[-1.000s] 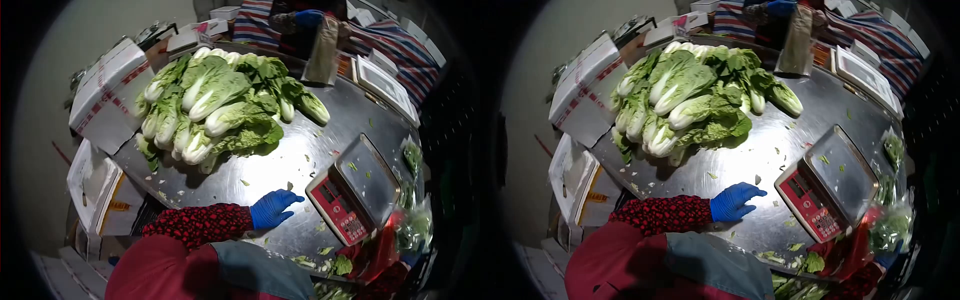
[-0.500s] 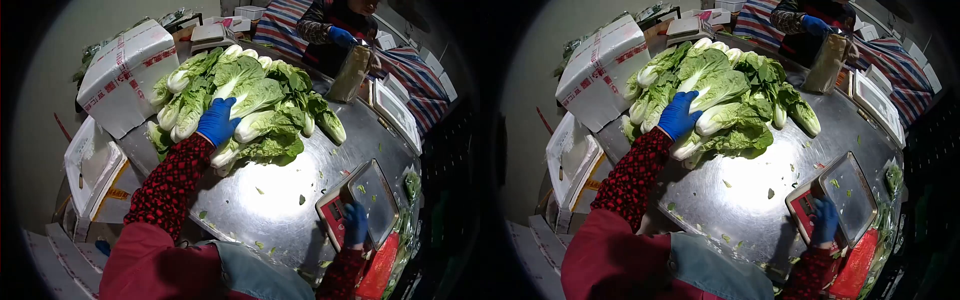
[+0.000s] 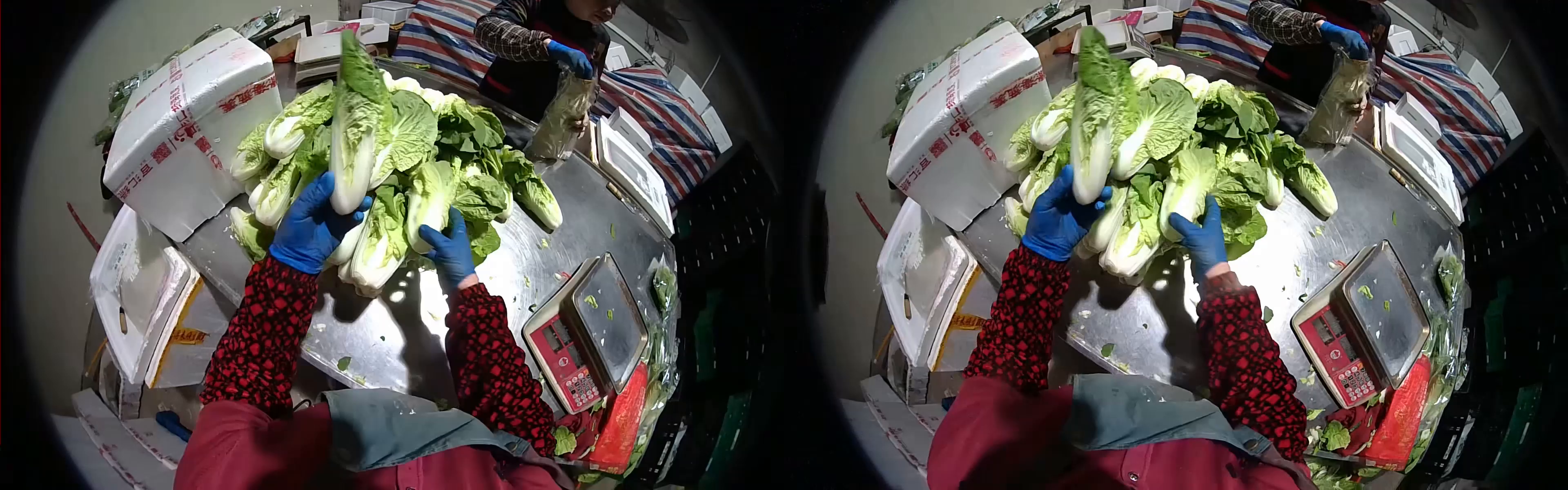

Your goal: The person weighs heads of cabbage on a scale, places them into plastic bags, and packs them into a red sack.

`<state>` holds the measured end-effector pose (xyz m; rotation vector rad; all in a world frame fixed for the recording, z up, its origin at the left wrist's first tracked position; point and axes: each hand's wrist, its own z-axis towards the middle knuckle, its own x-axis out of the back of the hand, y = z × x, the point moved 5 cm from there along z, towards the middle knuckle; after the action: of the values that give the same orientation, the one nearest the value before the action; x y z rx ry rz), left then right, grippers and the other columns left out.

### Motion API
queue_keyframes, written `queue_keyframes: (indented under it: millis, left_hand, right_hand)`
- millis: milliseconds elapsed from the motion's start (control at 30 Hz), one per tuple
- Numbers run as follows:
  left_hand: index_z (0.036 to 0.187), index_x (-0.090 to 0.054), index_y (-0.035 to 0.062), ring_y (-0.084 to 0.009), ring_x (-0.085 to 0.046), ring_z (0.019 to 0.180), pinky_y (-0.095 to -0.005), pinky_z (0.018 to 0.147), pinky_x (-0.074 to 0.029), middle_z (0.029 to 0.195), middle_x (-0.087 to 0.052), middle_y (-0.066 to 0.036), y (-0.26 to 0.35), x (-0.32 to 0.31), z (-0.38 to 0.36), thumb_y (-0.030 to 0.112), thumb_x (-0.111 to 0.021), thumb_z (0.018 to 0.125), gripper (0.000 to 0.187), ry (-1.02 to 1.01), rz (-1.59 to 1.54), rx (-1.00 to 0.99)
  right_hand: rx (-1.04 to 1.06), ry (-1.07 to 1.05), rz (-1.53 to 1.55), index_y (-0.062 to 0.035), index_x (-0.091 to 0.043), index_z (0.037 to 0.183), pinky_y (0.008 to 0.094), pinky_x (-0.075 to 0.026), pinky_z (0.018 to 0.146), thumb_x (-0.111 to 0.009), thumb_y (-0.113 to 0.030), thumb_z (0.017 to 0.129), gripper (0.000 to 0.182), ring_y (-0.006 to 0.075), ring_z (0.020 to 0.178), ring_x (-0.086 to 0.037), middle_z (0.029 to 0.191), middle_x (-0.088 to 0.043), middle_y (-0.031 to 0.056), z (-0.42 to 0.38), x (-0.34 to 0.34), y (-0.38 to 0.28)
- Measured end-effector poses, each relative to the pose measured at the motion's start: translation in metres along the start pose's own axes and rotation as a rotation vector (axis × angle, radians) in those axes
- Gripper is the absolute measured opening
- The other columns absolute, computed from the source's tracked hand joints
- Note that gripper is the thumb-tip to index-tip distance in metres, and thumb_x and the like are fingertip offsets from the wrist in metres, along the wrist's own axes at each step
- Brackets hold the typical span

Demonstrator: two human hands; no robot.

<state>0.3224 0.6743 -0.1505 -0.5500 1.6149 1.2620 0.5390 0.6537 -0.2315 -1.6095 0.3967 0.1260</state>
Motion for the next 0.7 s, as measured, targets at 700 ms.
queue_keyframes:
  millis: [700]
  left_hand:
    - [0.130, -0.044, 0.0038, -0.0378, -0.059, 0.099, -0.0416, 0.086, -0.047, 0.111, -0.057, -0.028, -0.429, -0.188, 0.075, 0.036, -0.070, 0.071, 0.073, -0.426, 1.306, -0.047]
  right_hand:
    - [0.634, 0.831, -0.292, -0.0047, -0.035, 0.137, 0.0371, -0.045, 0.091, -0.055, 0.002, 0.082, 0.058, 0.0267, 0.114, -0.050, 0.132, -0.046, 0.0126, -0.214, 0.388, -0.145]
